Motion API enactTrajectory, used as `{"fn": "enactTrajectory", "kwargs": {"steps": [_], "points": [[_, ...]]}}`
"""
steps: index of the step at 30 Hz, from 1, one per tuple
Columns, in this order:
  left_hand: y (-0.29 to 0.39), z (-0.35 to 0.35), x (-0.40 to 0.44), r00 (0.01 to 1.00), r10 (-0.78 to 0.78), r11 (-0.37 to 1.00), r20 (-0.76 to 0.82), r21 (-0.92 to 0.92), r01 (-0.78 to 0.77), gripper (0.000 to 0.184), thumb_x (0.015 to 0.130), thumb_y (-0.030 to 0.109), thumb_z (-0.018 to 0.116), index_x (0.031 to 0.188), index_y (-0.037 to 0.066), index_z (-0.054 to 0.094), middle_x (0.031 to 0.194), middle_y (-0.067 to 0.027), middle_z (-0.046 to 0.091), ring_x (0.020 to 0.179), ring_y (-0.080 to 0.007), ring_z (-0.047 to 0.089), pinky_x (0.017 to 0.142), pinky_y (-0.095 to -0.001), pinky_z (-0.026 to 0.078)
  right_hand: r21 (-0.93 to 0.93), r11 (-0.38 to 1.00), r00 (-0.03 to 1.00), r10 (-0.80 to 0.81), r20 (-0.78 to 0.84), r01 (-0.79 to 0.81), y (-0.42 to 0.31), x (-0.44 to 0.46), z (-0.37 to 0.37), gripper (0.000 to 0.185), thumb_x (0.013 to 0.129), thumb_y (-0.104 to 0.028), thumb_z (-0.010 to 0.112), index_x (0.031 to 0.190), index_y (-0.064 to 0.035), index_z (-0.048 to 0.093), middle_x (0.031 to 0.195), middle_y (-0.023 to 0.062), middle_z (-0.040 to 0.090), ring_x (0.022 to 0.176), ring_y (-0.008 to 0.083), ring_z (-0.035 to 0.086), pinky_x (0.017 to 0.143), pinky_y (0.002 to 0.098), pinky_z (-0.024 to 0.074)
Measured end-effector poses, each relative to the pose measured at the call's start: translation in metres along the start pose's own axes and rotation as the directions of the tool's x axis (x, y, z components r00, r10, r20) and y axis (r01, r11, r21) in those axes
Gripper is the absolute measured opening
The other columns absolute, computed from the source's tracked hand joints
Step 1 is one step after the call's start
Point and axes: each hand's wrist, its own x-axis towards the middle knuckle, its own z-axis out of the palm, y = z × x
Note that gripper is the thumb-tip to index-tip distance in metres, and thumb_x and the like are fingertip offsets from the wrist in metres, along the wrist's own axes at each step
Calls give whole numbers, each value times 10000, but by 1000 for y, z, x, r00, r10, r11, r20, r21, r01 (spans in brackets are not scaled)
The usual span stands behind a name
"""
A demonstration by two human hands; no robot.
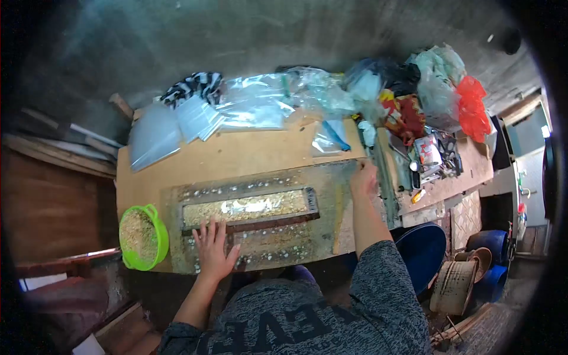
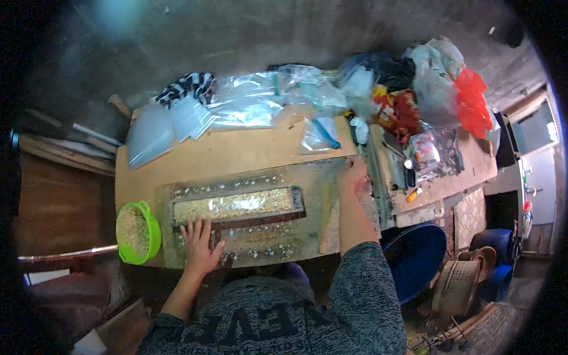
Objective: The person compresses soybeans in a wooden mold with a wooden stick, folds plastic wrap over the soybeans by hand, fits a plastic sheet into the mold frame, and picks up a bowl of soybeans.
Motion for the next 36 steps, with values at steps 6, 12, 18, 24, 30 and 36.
{"fn": "enactTrajectory", "kwargs": {"steps": [6,12,18,24,30,36], "points": [[-1,3,6,1000,-3,999,24,47,2,733,896,458,660,1514,135,433,1600,-254,271,1481,-505,186,1171,-671,108,-27,991,991,-133,6,133,12,-3,-5,169,906,-107,626,1052,-47,684,1034,198,665,963,384,629,832,449,495],[-18,15,14,996,-21,1000,-86,15,23,754,897,471,661,1536,164,402,1613,-259,228,1470,-530,183,1164,-679,127,160,964,953,-242,184,214,-14,-79,-63,217,890,-60,651,1102,-13,660,1029,185,658,940,326,627,834,398,492],[-53,10,3,977,-152,988,-153,7,154,776,902,465,652,1555,160,364,1619,-268,207,1487,-513,149,1170,-670,114,245,953,923,-250,292,181,-37,-155,-92,237,896,-64,663,1126,-10,648,1011,179,637,888,327,613,819,398,493],[-83,9,-10,936,-265,964,-232,-74,254,816,906,456,647,1569,121,311,1597,-298,233,1482,-496,190,1197,-597,152,266,944,917,-270,293,193,-53,-180,-79,316,898,-19,661,1210,6,623,1016,132,651,842,237,589,809,346,489],[-105,24,-8,905,-333,882,-266,-427,199,820,936,350,638,1556,-17,246,1534,-337,332,1435,-480,313,1193,-508,242,368,924,847,-115,519,-100,-76,-177,-77,339,943,-15,606,1275,48,576,1087,145,663,965,198,634,863,315,497],[-118,23,0,896,-394,815,-204,-529,238,769,934,288,649,1528,-44,292,1471,-327,430,1355,-473,430,1136,-491,346,398,913,873,-124,471,-85,-66,-178,-63,360,945,9,578,1301,58,563,1112,171,675,1031,225,651,899,325,496]]}}
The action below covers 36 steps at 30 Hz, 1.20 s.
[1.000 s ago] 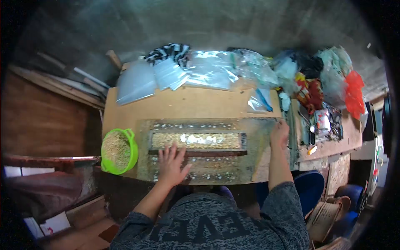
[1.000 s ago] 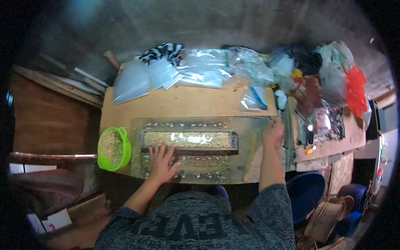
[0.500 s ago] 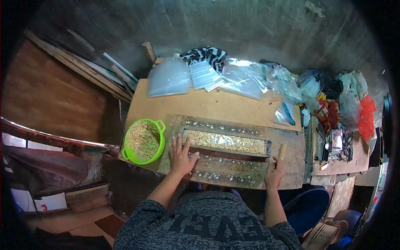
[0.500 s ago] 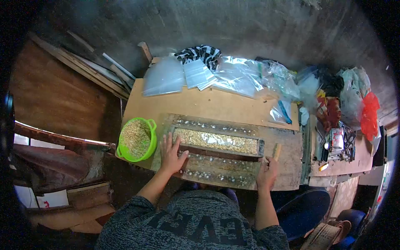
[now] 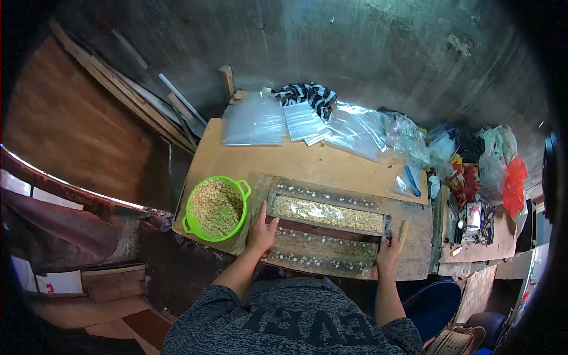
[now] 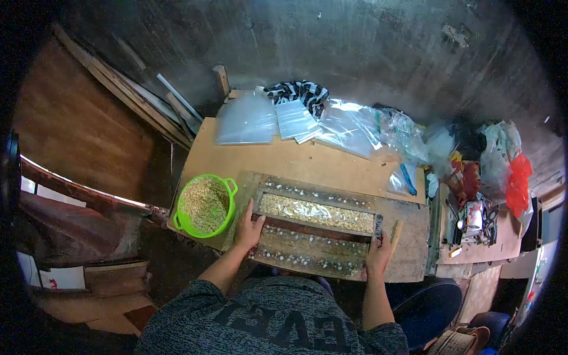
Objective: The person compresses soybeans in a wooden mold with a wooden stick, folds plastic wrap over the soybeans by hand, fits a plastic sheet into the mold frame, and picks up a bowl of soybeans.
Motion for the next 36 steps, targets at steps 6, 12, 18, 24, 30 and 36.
{"fn": "enactTrajectory", "kwargs": {"steps": [6,12,18,24,30,36], "points": [[-5,2,8,989,136,986,-55,100,-130,748,912,306,671,1511,-12,355,1353,-301,537,1241,-459,514,1065,-517,388,-21,1000,1000,-13,-1,13,13,9,3,366,927,23,589,1291,58,584,1169,211,666,1088,297,642,941,350,485],[-4,8,21,996,78,956,-38,285,-64,770,931,341,645,1544,26,301,1342,-279,531,1242,-446,480,1086,-522,340,-67,998,999,19,-38,-22,26,19,10,381,920,-22,620,1297,27,599,1189,207,657,1099,319,639,953,380,479],[-6,13,26,988,144,949,-64,290,-120,763,943,328,626,1556,38,277,1358,-274,517,1245,-438,467,1105,-523,301,-5,1000,999,-24,-45,23,21,25,14,363,916,-38,623,1272,26,607,1141,217,674,1071,339,644,947,392,481],[-8,19,30,987,135,966,-82,233,-113,774,935,310,637,1555,30,269,1373,-272,501,1262,-436,449,1114,-520,294,-87,995,998,39,-51,-43,25,30,15,341,921,-13,604,1259,28,614,1123,177,686,1062,291,652,935,360,482],[-18,28,31,970,186,979,-154,118,-169,765,926,269,646,1547,18,276,1386,-293,469,1288,-460,414,1129,-544,284,92,996,1000,8,-4,-8,18,32,15,341,934,-12,603,1273,20,613,1118,150,684,1050,247,644,922,336,478],[-19,28,31,974,180,978,-138,134,-162,771,920,278,657,1544,20,283,1400,-289,456,1299,-456,401,1131,-543,282,34,999,999,28,37,-29,25,33,13,387,967,-4,560,1352,39,558,1154,128,671,1021,184,635,905,290,481]]}}
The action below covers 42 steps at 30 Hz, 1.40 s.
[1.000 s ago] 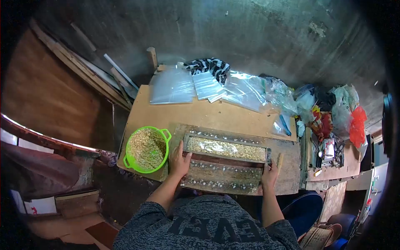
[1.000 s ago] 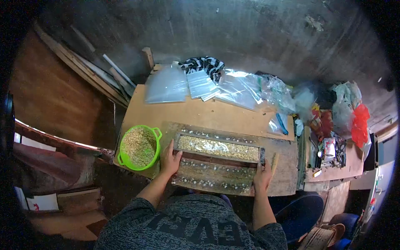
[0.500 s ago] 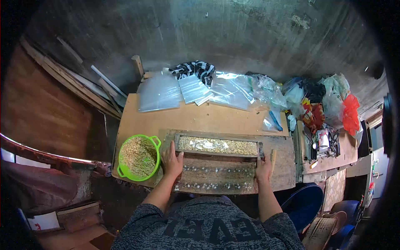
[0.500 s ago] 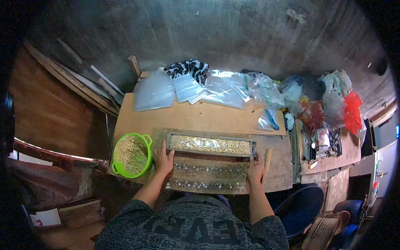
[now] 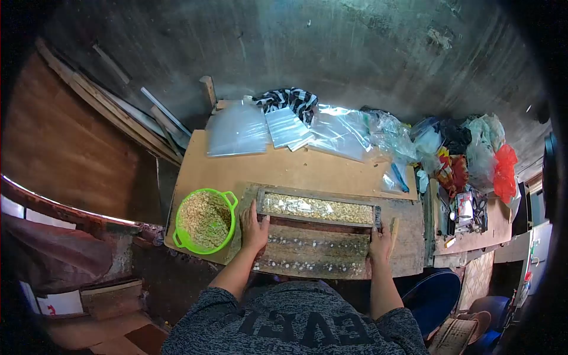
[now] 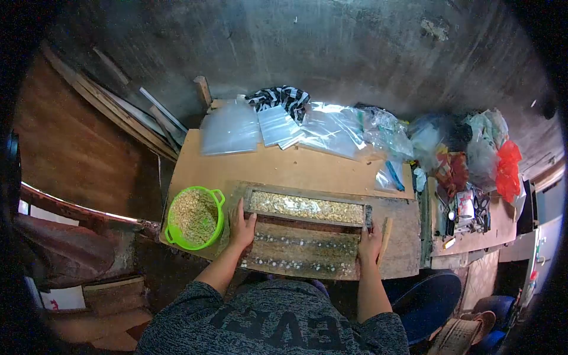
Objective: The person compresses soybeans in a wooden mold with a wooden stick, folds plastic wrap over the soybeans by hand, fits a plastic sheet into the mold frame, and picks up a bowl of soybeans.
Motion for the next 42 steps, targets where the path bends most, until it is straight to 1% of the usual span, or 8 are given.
{"fn": "enactTrajectory", "kwargs": {"steps": [9,18,21,30,33,35,40,42], "points": [[-2,1,2,999,-36,998,24,-44,37,775,919,286,670,1550,53,285,1397,-277,464,1296,-460,404,1128,-542,291,226,974,998,-12,-60,26,12,7,7,377,937,2,602,1311,38,577,1114,126,664,1004,204,622,894,311,476],[6,-4,5,999,-45,998,7,-36,45,727,910,238,669,1527,44,335,1366,-276,492,1255,-460,429,1107,-539,304,38,999,998,-14,-53,16,18,6,5,391,927,-4,611,1317,25,583,1171,147,671,1061,227,631,924,333,478],[2,-1,5,995,-91,992,29,-86,93,723,913,243,666,1526,46,337,1380,-267,489,1271,-454,427,1117,-533,300,-19,999,998,-52,-44,51,11,3,5,376,975,-21,575,1344,38,533,1085,102,684,904,141,646,793,262,499],[54,-41,7,983,-174,937,57,-299,183,708,947,205,627,1547,35,291,1478,-254,418,1373,-422,401,1141,-470,325,321,937,990,138,25,-139,-40,-16,-21,496,968,-2,568,1450,29,453,1288,148,609,1087,217,632,903,307,492],[56,-49,-7,995,-95,922,0,-378,88,705,956,209,616,1552,33,281,1498,-262,396,1380,-417,398,1149,-468,315,280,958,996,-41,-81,63,-50,-30,-30,493,964,4,568,1445,23,460,1220,118,617,1024,185,624,864,290,498],[63,-61,-25,993,-114,933,29,-340,117,702,961,213,612,1553,34,280,1499,-266,394,1382,-419,396,1150,-466,315,53,986,975,-145,-170,156,-39,-45,-36,443,961,-22,597,1393,32,516,1240,108,608,1029,168,605,893,291,494],[45,-64,-73,951,-242,945,192,-175,276,703,975,255,601,1554,23,276,1518,-267,376,1404,-420,368,1163,-476,291,330,939,995,104,-1,-98,-25,-85,-38,406,967,-4,590,1362,64,523,1179,99,621,957,134,609,836,261,493],[35,-60,-80,949,-252,940,189,-183,286,710,980,278,599,1554,19,270,1528,-267,364,1419,-429,341,1174,-494,265,125,992,999,18,-40,-13,8,-88,-35,392,971,3,580,1354,67,527,1111,82,633,928,119,611,803,244,485]]}}
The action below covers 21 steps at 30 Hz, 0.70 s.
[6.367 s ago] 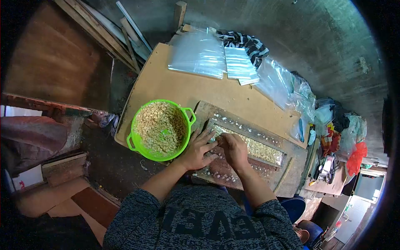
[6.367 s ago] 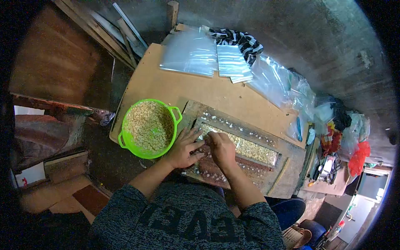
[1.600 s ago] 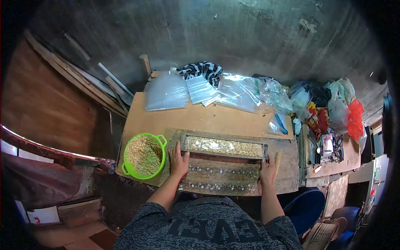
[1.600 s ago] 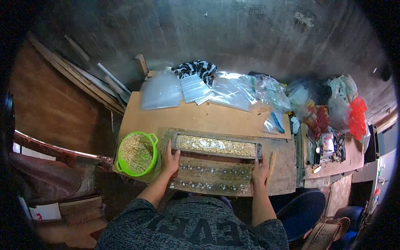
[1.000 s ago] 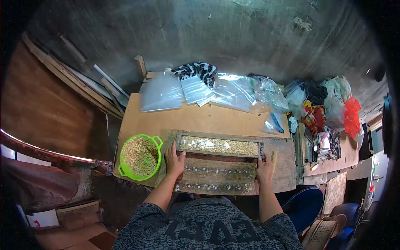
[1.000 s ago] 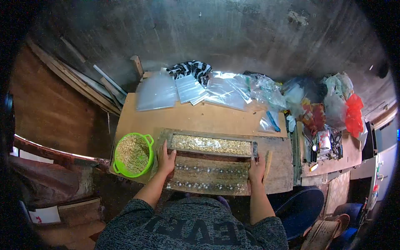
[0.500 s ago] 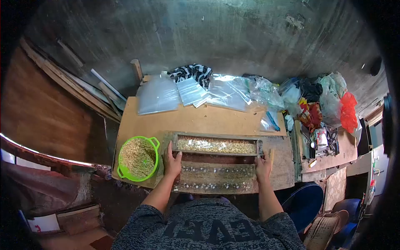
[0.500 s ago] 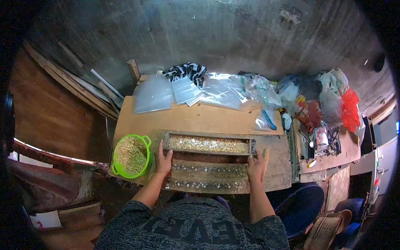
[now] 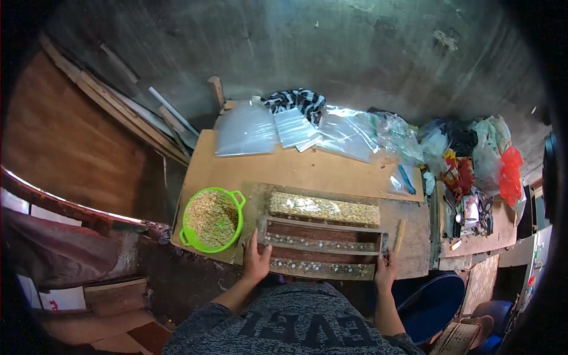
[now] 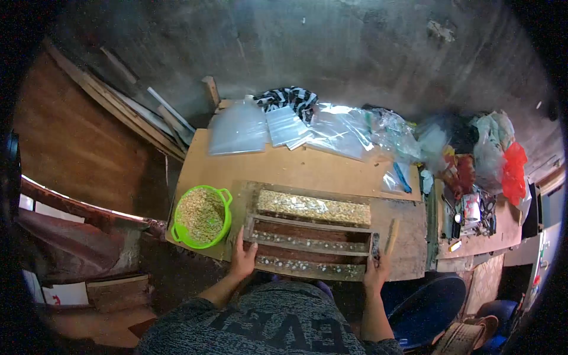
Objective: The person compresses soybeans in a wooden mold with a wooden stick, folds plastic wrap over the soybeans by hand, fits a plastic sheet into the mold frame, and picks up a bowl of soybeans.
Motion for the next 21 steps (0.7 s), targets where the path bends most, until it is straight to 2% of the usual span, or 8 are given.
{"fn": "enactTrajectory", "kwargs": {"steps": [2,4,8,11,14,16,20,21], "points": [[-11,3,1,997,72,997,7,1,-72,715,986,295,599,1557,25,266,1534,-266,355,1429,-444,315,1188,-508,230,72,995,997,61,44,-64,15,0,2,431,958,11,578,1381,56,510,1096,82,622,936,133,601,834,267,487],[-4,1,7,999,27,1000,29,-14,-27,715,991,311,594,1557,24,265,1531,-275,353,1428,-457,308,1195,-528,203,-26,998,998,62,-17,-63,16,3,3,435,959,12,581,1385,56,507,1079,83,640,933,131,617,821,258,489],[-8,6,17,995,101,989,17,110,-103,713,980,296,600,1553,25,275,1511,-289,371,1420,-466,314,1194,-544,199,-51,997,998,54,26,-52,10,14,6,436,974,9,565,1401,53,491,1102,97,659,929,128,634,807,263,505],[-7,8,21,992,128,977,13,172,-129,717,970,285,606,1554,31,278,1501,-291,384,1414,-468,320,1189,-562,195,-1,998,998,65,24,-65,-15,11,15,453,976,14,552,1421,47,470,1110,111,664,938,144,648,812,276,515],[-13,12,22,990,143,969,-1,202,-140,723,967,292,605,1559,37,276,1500,-284,388,1412,-463,325,1186,-576,184,65,987,989,149,-2,-148,-17,10,19,457,979,12,548,1428,41,466,1092,108,661,921,153,650,804,275,515],[-16,13,22,987,162,962,-10,223,-155,726,969,301,600,1561,40,273,1503,-279,386,1413,-457,325,1184,-582,179,-162,986,997,-55,-50,47,-17,12,22,455,985,8,545,1433,28,468,1063,95,646,898,156,646,798,280,516],[-19,15,23,985,172,949,-8,268,-164,747,973,336,585,1576,53,245,1510,-256,387,1420,-437,321,1186,-573,170,-220,976,999,4,-38,-12,-19,11,19,459,989,8,542,1442,14,468,1047,87,626,897,159,637,802,283,516],[-18,15,23,987,160,948,-6,278,-152,754,974,346,580,1580,58,236,1511,-248,389,1419,-431,321,1187,-568,170,-154,988,999,6,-47,-13,-11,13,21,440,992,0,551,1426,25,484,1092,98,623,896,161,628,794,287,512]]}}
